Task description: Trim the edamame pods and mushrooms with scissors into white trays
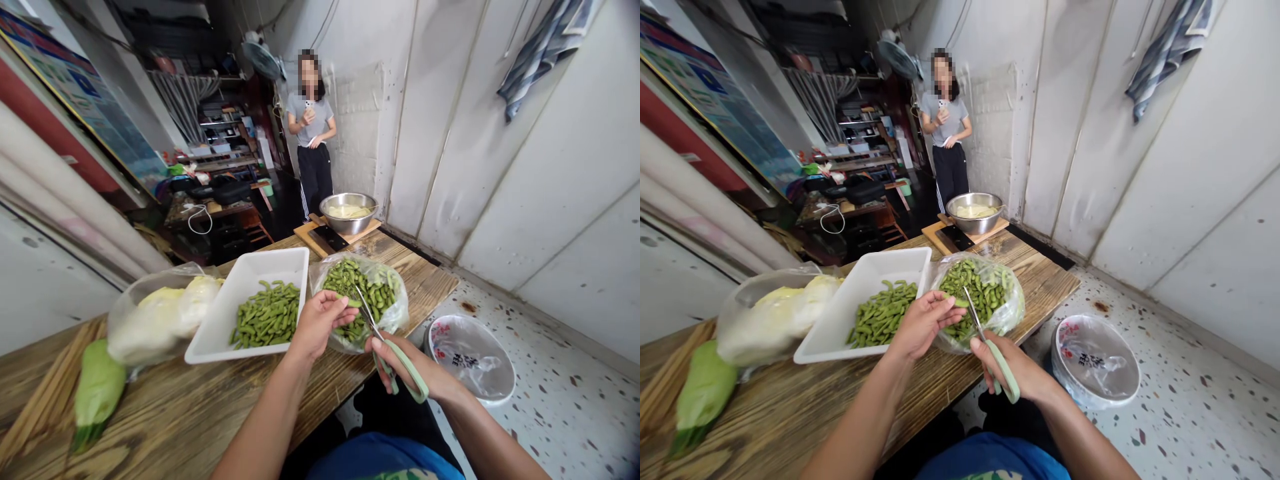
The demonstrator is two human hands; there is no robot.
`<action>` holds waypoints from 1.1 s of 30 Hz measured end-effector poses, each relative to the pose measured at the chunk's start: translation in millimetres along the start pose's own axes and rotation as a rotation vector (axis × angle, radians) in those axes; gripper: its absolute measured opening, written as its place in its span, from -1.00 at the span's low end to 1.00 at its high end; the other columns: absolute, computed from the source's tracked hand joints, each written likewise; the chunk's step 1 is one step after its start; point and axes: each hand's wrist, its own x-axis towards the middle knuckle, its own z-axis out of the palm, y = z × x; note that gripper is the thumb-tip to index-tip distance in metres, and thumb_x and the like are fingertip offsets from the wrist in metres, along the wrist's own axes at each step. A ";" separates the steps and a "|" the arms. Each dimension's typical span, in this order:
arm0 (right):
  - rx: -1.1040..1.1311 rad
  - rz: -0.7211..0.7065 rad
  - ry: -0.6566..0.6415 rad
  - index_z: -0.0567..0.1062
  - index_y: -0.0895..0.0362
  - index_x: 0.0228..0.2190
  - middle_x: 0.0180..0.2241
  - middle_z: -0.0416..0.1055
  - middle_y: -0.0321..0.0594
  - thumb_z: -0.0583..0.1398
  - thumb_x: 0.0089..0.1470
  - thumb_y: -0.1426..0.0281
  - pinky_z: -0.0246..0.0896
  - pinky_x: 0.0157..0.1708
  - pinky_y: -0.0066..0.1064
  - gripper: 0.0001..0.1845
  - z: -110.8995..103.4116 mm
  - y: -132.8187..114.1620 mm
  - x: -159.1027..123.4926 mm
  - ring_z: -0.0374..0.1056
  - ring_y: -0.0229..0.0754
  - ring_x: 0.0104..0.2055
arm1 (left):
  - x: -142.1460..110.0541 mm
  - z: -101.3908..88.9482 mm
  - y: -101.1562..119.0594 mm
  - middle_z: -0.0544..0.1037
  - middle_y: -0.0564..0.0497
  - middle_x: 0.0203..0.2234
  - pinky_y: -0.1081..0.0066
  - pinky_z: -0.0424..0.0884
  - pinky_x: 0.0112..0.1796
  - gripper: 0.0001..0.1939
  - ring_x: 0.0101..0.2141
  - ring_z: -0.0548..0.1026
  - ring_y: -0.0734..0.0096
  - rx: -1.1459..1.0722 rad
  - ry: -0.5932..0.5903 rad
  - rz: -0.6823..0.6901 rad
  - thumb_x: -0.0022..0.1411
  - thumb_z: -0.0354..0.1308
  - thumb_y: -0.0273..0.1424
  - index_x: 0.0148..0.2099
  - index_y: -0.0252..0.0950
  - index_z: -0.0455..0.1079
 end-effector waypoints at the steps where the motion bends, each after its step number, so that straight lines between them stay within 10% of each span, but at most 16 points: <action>1: 0.013 0.004 0.005 0.23 0.08 -0.42 -0.65 0.26 -0.39 -0.08 0.15 -0.28 0.25 -0.50 -0.41 -0.34 0.8 -0.2 -0.1 0.29 -0.26 -0.61 | -0.7 0.1 -0.4 0.63 0.01 -0.53 0.46 0.55 -0.33 -0.54 -0.42 0.64 0.37 -0.002 0.004 0.011 -0.12 0.53 -0.30 -0.35 -0.32 0.30; 14: 0.125 0.136 0.074 0.31 0.11 -0.36 -0.78 0.17 -0.48 -0.03 0.05 -0.35 0.04 -0.76 -0.54 -0.25 5.7 7.5 3.5 0.14 -0.31 -0.79 | -9.2 5.2 -8.3 0.66 -0.06 -0.52 0.42 0.57 -0.35 -0.45 -0.44 0.65 0.31 0.004 -0.010 0.045 -0.21 0.56 -0.20 -0.38 -0.32 0.27; 33: -0.073 -0.047 0.036 0.27 0.09 -0.41 -0.62 0.25 -0.36 -0.07 0.15 -0.29 0.20 -0.50 -0.40 -0.32 -6.6 -3.7 0.9 0.24 -0.27 -0.58 | -16.1 7.9 -6.8 0.65 -0.05 -0.54 0.42 0.58 -0.38 -0.44 -0.48 0.64 0.32 0.029 0.030 0.099 -0.23 0.55 -0.16 -0.38 -0.33 0.28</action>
